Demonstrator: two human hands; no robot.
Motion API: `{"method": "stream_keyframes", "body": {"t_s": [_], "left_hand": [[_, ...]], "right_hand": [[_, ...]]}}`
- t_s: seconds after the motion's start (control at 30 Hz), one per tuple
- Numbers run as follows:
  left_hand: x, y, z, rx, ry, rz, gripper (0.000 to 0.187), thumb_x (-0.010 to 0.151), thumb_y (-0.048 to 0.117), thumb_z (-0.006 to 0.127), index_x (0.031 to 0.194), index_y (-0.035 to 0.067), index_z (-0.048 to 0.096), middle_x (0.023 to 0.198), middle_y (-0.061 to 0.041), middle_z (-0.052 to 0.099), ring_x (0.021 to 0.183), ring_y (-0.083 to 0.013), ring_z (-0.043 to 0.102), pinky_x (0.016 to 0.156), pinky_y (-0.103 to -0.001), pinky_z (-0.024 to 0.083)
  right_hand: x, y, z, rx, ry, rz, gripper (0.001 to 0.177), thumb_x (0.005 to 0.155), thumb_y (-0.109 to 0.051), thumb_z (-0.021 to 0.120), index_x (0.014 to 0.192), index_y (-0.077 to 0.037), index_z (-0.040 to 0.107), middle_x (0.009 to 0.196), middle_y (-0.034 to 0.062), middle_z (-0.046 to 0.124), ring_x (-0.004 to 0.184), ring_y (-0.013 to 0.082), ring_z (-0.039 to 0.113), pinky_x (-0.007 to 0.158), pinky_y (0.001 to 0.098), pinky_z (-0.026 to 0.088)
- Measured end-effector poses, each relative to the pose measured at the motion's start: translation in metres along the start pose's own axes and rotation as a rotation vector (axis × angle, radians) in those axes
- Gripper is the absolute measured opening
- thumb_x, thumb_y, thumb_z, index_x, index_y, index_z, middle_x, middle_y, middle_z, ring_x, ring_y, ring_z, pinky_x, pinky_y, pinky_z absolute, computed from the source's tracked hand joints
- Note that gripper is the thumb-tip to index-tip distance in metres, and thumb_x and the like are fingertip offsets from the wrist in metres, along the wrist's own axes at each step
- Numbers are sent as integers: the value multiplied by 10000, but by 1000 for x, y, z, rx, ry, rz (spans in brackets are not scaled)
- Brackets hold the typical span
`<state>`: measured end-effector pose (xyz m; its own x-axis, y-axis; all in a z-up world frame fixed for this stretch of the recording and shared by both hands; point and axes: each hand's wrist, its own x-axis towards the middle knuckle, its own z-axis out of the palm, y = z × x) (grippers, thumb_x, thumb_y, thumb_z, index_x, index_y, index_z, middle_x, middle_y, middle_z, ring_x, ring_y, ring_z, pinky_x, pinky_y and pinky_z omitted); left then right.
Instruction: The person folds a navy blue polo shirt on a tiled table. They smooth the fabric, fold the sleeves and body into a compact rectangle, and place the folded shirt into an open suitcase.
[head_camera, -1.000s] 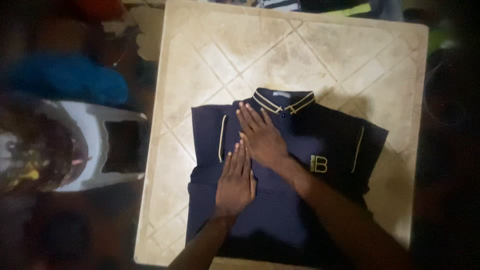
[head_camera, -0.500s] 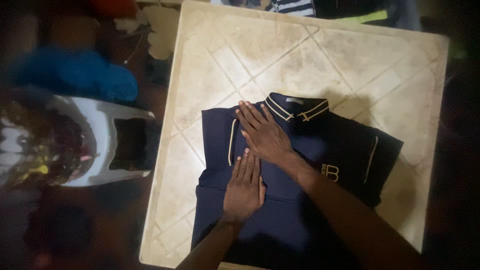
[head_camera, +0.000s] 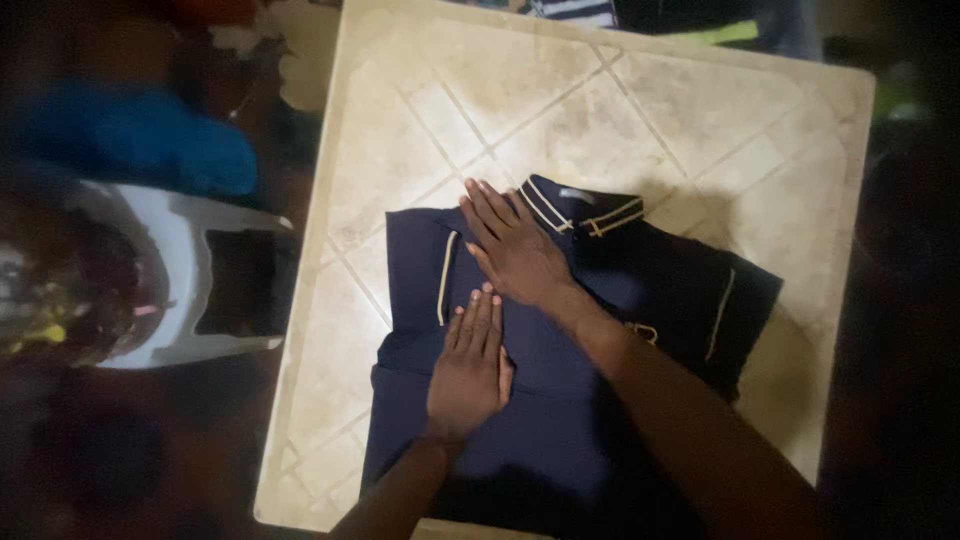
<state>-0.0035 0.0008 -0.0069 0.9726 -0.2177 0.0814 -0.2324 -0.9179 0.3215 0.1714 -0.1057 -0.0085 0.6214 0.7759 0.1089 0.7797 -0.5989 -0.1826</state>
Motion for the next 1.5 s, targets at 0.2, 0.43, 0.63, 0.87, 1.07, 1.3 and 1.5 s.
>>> {"method": "stream_keyframes", "body": {"t_s": [0.2, 0.43, 0.63, 0.87, 1.07, 1.3, 1.5], "left_hand": [[-1, 0, -1, -33, -16, -3, 611, 1005, 220, 429, 1516, -103, 335, 1608, -293, 309, 1541, -375, 262, 1265, -507, 193], [3, 2, -3, 5, 23, 7, 633, 991, 193, 426, 1534, -109, 305, 1641, -280, 280, 1545, -364, 262, 1260, -501, 216], [0, 4, -3, 30, -9, 2, 666, 975, 204, 443, 1537, -111, 274, 1635, -278, 258, 1531, -369, 248, 1247, -503, 195], [-2, 6, 5, 104, -65, -18, 671, 1001, 228, 421, 1571, -63, 218, 1669, -234, 200, 1565, -336, 199, 1283, -489, 154], [-8, 12, 6, 152, -9, 3, 674, 1010, 230, 451, 1587, -61, 257, 1679, -244, 230, 1568, -336, 215, 1282, -483, 172], [-10, 13, 7, 102, 58, 43, 631, 1007, 190, 458, 1562, -91, 355, 1656, -265, 314, 1548, -370, 303, 1268, -515, 251], [-9, 10, 9, 140, 73, 69, 634, 999, 191, 501, 1555, -86, 373, 1658, -263, 327, 1553, -363, 315, 1274, -511, 243]], "right_hand": [[-46, -44, -23, 304, 123, 202, 637, 994, -180, 515, 1559, 53, 337, 1653, 223, 301, 1562, 347, 258, 1279, 513, 200], [-205, -115, -30, 124, -1, 596, 655, 918, -224, 546, 1499, 31, 380, 1606, 261, 332, 1491, 403, 291, 1168, 653, 205], [-259, -96, -16, -105, -112, 635, 672, 936, -370, 538, 1463, 16, 382, 1586, 224, 311, 1469, 352, 292, 1145, 681, 229], [-253, -134, -39, 137, -93, 752, 644, 969, -328, 529, 1515, -28, 365, 1610, 194, 322, 1524, 327, 273, 1208, 636, 184], [-197, -209, -16, 375, -210, 407, 737, 994, -412, 533, 1579, -68, 246, 1678, 206, 169, 1549, 384, 141, 1182, 713, 54], [-310, -152, 1, 194, -22, 731, 734, 975, -334, 614, 1573, -60, 290, 1668, 157, 259, 1551, 317, 229, 1236, 615, 161], [-382, -135, -43, -141, 14, 927, 686, 861, -197, 695, 1443, 43, 421, 1495, 263, 467, 1418, 381, 421, 1113, 643, 320]]}}
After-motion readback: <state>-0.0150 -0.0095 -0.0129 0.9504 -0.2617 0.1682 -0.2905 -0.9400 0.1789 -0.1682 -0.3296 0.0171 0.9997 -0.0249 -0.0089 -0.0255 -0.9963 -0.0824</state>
